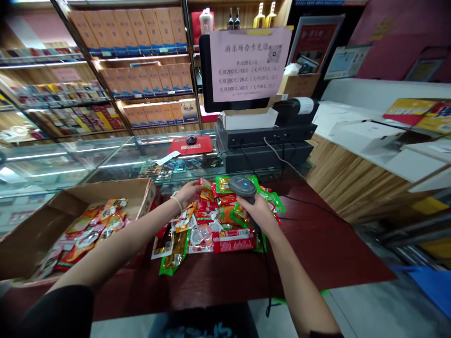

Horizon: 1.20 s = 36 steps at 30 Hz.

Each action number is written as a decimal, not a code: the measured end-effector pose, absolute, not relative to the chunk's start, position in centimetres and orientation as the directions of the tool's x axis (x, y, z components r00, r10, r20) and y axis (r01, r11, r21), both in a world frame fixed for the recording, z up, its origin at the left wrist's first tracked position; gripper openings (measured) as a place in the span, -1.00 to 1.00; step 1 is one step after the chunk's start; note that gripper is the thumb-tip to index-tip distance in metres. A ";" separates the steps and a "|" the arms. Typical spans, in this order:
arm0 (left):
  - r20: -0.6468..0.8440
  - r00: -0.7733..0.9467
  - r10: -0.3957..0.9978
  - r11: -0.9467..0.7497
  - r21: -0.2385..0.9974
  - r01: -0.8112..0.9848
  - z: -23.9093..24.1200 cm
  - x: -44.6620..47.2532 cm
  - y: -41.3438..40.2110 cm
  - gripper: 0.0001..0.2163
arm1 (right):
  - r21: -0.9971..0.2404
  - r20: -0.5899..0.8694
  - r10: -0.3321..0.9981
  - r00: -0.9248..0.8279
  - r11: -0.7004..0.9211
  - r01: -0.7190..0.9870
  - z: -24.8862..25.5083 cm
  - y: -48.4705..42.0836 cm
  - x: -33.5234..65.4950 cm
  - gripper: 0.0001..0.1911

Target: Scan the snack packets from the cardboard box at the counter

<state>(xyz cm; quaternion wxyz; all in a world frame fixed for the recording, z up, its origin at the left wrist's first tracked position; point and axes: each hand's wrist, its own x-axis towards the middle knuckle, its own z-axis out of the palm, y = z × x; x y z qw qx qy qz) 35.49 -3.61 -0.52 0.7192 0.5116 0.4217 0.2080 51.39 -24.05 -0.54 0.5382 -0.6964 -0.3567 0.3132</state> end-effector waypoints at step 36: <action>0.173 0.100 0.980 -0.197 0.757 0.623 -0.2 -6.6 5.7 -0.78 | -0.964 -0.035 0.981 -0.189 0.017 0.267 1.7 -3.1 23.4 -0.72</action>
